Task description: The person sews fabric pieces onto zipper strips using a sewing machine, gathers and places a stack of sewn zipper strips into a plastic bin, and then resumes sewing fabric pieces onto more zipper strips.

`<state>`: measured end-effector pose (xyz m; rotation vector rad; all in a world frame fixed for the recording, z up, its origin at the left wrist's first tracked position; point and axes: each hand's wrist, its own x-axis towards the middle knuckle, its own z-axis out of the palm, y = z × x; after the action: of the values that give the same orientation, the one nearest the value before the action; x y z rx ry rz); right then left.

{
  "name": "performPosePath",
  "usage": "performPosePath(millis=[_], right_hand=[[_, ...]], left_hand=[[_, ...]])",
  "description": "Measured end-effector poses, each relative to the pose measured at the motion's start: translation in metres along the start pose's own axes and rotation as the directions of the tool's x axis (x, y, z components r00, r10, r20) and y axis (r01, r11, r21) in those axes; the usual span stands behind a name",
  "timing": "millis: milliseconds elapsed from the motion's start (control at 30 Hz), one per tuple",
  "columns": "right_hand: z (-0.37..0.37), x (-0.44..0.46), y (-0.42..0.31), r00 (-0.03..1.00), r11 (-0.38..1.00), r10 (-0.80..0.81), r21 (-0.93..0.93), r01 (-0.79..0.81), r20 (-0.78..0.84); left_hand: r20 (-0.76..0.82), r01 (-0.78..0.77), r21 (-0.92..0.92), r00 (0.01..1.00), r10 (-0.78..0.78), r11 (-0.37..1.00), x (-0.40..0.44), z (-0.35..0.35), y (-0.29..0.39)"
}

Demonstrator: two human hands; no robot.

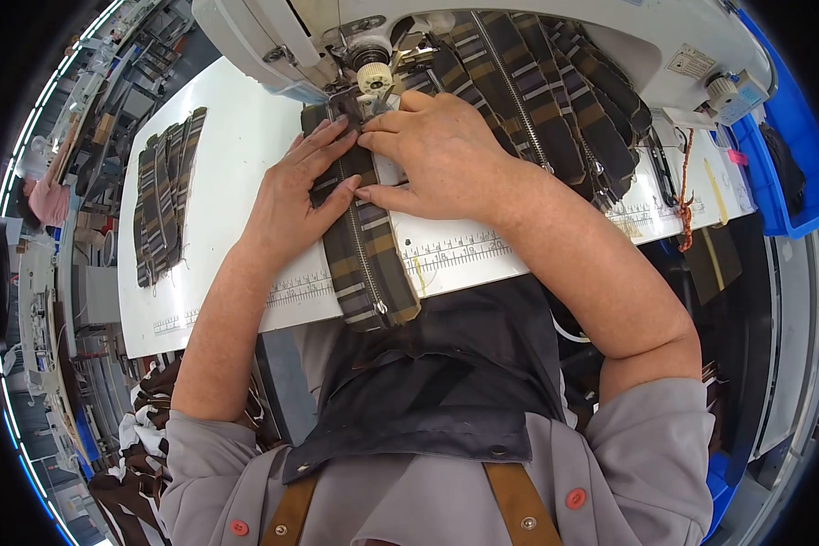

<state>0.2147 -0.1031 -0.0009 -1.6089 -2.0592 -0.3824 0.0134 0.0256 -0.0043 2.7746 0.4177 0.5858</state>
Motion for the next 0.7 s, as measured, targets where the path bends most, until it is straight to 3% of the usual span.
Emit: performPosePath(millis=[67,700], right_hand=[[-0.0006,0.0002,-0.0002,1.0,1.0,-0.007,-0.005,0.007,-0.002],[-0.001,0.0009,-0.0009,1.0,1.0,-0.014,-0.026,0.014,-0.007]], left_hand=[[-0.004,0.016,-0.095,1.0,-0.016,0.995,-0.0005,-0.0012,0.0016],[-0.013,0.061,-0.154,0.998,-0.064,0.986,-0.0023,-0.0027,0.0024]])
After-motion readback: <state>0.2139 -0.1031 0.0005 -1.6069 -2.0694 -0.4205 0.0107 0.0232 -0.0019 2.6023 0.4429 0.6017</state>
